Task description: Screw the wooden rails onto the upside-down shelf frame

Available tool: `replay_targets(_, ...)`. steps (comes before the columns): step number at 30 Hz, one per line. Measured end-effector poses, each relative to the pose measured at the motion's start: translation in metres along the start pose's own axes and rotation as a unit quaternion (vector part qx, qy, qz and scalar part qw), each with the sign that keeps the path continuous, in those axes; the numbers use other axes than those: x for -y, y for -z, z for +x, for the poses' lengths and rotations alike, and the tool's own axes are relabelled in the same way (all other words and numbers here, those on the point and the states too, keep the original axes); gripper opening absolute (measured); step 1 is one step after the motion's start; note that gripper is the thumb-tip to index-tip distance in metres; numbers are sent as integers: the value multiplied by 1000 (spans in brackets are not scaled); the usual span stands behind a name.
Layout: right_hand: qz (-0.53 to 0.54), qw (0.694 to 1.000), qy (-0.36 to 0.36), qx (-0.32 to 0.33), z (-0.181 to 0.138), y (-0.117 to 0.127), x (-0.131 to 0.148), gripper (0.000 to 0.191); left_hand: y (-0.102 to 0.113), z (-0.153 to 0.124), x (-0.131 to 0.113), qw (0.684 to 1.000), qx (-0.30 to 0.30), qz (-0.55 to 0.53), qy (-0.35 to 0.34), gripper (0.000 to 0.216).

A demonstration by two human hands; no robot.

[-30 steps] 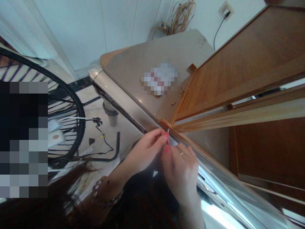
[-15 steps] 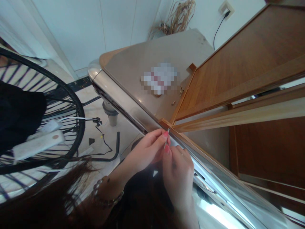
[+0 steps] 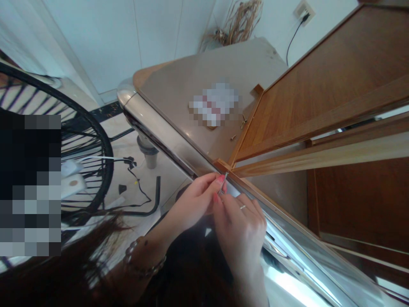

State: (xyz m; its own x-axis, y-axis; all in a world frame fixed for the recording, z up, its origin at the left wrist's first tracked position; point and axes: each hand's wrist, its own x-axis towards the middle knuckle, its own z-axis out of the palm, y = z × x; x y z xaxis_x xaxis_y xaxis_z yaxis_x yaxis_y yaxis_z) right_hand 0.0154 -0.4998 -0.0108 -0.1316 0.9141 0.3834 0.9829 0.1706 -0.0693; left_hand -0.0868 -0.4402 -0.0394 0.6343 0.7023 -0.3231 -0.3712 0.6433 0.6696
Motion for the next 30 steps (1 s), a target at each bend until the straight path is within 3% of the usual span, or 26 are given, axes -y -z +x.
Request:
replay_targets(3, 62, 996, -48, 34, -2, -2, 2, 35, 3, 1, 0, 1000, -6, 4, 17, 40)
replay_targets(6, 168, 974, -139, 62, -6, -3, 5, 35, 6, -1, 6, 1000, 1, -11, 18, 37)
replay_targets(13, 459, 833, -305, 55, -10, -13, 21, 46, 12, -9, 17, 999, 31, -15, 8, 33)
replay_targets(17, 507, 796, -330, 32, -11, -22, 28, 49, 18, -7, 14, 999, 40, 22, 29, 38)
replay_targets(20, 459, 830, -315, 27, -13, -26, 26, 47, 22, -3, 11, 996, 70, 4, 55, 38)
replay_targets(25, 223, 949, -222, -34, -22, -34, 16, 30, 24, -1, 7, 996, 70, -5, 63, 38)
replay_targets(27, 146, 968, -191, -67, -25, -34, 15, 26, 23, 0, 6, 996, 58, 14, 66, 40)
replay_targets(30, 112, 976, -171, -72, -26, -30, 14, 25, 23, 0, 6, 996, 43, 33, 73, 41)
